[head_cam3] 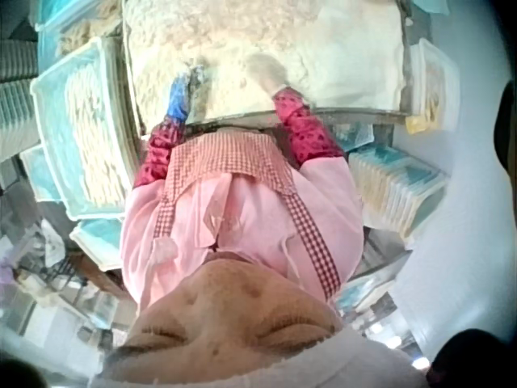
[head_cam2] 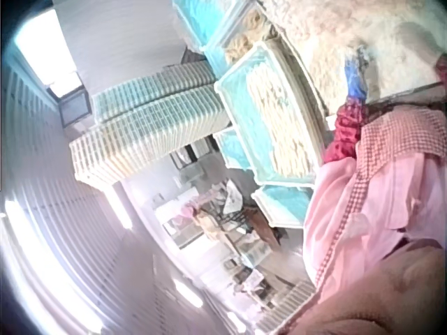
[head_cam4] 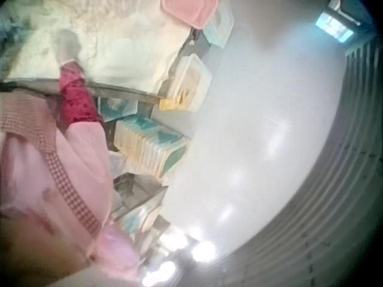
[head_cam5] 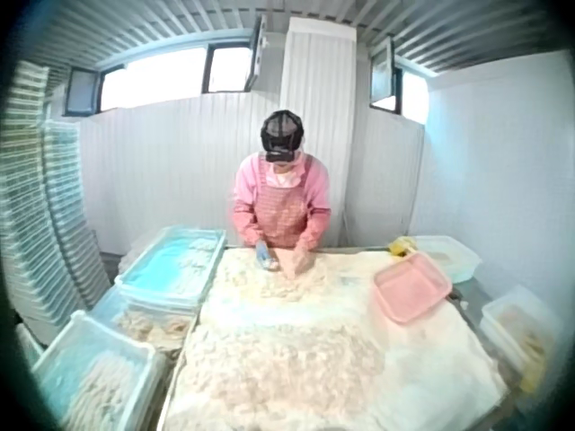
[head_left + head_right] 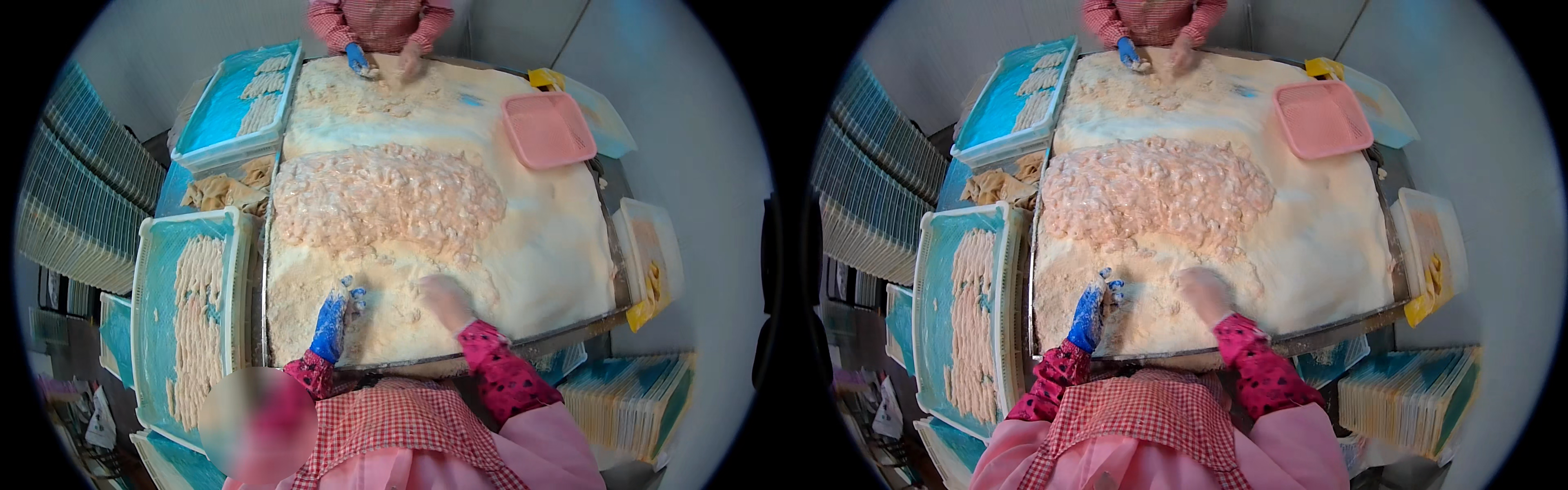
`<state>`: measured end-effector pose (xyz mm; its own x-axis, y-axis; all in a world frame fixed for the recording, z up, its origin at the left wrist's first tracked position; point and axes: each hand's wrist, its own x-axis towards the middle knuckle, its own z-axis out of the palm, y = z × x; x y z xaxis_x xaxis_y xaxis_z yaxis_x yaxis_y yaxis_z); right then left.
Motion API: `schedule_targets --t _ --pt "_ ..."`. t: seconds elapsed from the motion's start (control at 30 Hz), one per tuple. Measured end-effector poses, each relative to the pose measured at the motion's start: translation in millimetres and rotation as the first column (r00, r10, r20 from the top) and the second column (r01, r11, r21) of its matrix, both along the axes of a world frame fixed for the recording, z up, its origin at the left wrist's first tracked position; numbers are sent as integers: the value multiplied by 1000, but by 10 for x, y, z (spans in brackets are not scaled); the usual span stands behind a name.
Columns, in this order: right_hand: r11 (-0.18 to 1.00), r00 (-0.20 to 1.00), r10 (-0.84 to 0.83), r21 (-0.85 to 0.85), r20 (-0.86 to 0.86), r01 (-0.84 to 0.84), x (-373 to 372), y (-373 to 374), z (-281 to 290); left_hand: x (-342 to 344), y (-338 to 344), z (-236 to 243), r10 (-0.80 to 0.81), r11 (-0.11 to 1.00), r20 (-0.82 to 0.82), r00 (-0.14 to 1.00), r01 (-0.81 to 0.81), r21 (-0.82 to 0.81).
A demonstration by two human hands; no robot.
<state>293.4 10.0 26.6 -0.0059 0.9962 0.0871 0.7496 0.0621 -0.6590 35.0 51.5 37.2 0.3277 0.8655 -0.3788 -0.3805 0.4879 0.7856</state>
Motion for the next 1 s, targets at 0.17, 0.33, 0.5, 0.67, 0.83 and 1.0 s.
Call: schedule_targets --t 0.17,0.33,0.5,0.67,0.83,1.0 --pt "974 834 -199 -197 -515 112 379 -168 -77 62 -101 20 -65 996 72 995 61 60" --pt "938 871 -343 -173 -351 299 391 -200 392 122 -70 44 -108 993 80 991 104 52" --pt "991 994 88 110 -63 -81 350 -278 450 124 -100 29 -72 996 141 987 64 64" --pt "1000 990 -5 3 -139 6 297 -461 444 128 -163 -50 -43 999 185 982 40 18" --pt "963 948 -260 -124 -181 240 238 -433 240 199 -133 -48 -77 997 267 961 75 17" --pt "940 688 -324 -143 -650 308 288 -368 199 171 -204 -84 -50 999 168 985 52 -12"
